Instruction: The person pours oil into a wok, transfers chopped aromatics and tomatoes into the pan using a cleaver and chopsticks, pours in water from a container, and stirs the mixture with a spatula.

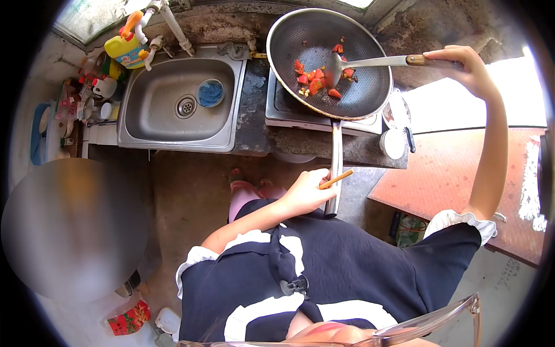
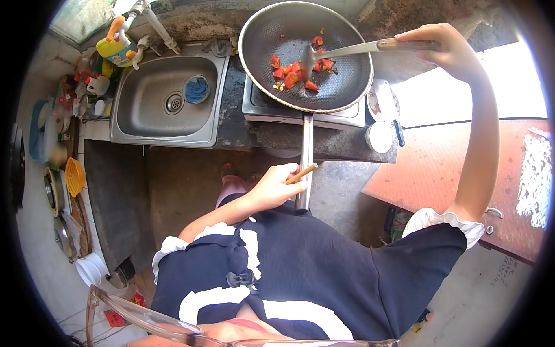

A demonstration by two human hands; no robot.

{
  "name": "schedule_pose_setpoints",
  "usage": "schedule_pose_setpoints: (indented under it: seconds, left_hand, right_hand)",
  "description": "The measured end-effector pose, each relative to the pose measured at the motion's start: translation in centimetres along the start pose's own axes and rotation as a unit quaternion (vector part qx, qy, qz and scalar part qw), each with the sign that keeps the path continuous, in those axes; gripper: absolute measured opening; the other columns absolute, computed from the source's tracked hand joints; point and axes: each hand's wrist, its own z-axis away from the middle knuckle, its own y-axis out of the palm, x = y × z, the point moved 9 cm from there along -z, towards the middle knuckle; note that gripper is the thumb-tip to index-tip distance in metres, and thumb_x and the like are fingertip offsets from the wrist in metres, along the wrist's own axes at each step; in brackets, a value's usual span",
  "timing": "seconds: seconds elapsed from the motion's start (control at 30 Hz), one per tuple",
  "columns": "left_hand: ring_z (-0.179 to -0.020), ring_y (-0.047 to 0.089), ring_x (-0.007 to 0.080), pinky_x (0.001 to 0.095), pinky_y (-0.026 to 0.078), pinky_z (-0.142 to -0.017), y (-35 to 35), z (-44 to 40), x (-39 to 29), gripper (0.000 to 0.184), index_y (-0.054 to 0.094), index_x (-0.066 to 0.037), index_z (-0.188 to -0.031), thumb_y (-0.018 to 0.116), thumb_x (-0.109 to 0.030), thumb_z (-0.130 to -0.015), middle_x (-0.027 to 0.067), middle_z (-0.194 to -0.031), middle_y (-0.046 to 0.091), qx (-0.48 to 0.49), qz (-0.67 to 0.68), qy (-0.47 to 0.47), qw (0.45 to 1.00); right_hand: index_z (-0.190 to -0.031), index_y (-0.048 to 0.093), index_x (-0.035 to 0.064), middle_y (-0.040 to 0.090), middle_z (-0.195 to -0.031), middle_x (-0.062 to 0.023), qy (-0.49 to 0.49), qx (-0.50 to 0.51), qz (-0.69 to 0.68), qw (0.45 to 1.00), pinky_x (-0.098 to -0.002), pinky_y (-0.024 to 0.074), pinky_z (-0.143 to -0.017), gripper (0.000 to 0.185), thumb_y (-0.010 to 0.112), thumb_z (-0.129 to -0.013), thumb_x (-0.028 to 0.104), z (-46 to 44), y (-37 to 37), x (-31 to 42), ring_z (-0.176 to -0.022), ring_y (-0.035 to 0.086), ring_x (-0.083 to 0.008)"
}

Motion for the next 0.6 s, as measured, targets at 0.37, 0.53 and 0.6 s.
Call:
schedule_pose_setpoints:
  seconds: [0.37,0.53,0.6]
  left_hand:
    - [-0.06,0.057,0.0204,0.0337,0.046,-0.059,-0.1,-0.1,-0.3,0.03,0.057,0.005,-0.081,0.065,-0.023,-0.076,0.0169,-0.067,0.059,-0.003,-0.015,0.011,1.0]
    - [-0.059,0.055,0.0165,0.0317,0.045,-0.058,-0.2,-0.2,-0.4,0.028,0.057,0.004,-0.081,0.065,-0.023,-0.077,0.0127,-0.065,0.058,-0.005,-0.018,0.017,1.0]
    - [-0.058,0.05,0.0097,0.0285,0.042,-0.055,0.0,-0.1,-0.5,0.026,0.056,0.002,-0.08,0.066,-0.022,-0.08,0.006,-0.061,0.055,-0.008,-0.016,0.025,1.0]
  right_hand:
    - [-0.107,0.068,0.0049,0.068,-0.095,-0.0095,-0.053,0.005,0.066,0.996,-0.0302,0.0494,-0.082,0.04,0.061,-0.07,-0.006,-1.9,-0.2,3.2,-0.087,0.064,-0.0201]
    - [-0.107,0.068,0.0057,0.067,-0.097,-0.0094,-0.087,0.006,0.145,0.986,-0.0333,0.0491,-0.084,0.039,0.067,-0.07,-0.006,-3.5,-0.1,4.1,-0.086,0.061,-0.0228]
    - [-0.106,0.069,0.0057,0.067,-0.099,-0.0104,-0.044,0.03,0.092,0.994,-0.0353,0.0485,-0.087,0.039,0.069,-0.069,-0.006,-4.5,0.4,3.6,-0.088,0.062,-0.0242]
